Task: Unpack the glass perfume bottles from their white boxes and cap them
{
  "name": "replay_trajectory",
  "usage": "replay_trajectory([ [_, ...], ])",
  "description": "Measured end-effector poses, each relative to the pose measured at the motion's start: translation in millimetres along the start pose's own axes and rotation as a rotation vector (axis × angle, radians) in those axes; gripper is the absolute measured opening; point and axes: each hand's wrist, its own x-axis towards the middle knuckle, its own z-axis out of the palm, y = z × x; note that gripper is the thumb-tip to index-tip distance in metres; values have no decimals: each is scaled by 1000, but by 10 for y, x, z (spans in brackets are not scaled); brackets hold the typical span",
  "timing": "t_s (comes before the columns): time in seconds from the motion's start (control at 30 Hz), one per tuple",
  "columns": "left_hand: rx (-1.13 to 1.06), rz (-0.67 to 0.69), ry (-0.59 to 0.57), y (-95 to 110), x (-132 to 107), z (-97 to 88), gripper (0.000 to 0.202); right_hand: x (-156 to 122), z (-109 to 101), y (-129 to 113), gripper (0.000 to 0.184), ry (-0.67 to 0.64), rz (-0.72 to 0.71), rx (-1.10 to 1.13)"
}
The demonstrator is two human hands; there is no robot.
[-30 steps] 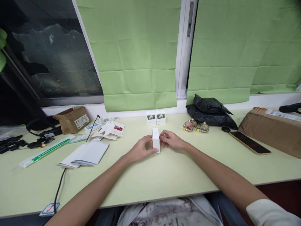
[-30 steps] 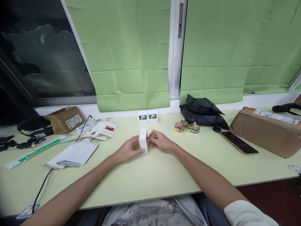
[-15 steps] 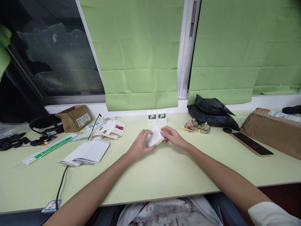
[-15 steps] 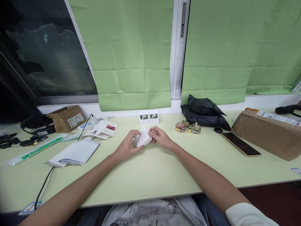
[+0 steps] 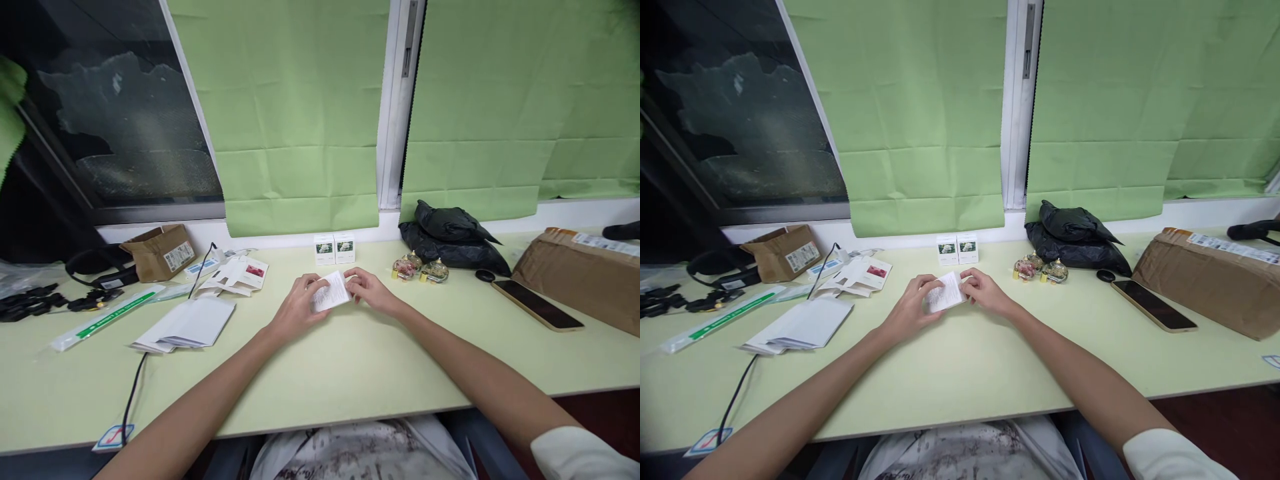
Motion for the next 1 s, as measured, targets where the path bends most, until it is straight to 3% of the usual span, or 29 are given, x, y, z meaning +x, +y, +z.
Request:
replay_trajectory([
  [0.4, -5, -3, -6, -37, -2, 23, 68, -4, -16, -15, 42, -9, 12, 4],
  [0.6, -20, -72, -3, -35, -1, 31, 102, -12, -30, -19, 40, -39, 8, 29],
  [0.8, -8, -62, -21, 17, -1, 20, 80, -5, -24, 2, 41, -52, -12, 30],
  [1.0, -35, -90, 0, 84, 28, 58, 92, -11, 27, 4, 43, -54, -39, 33],
])
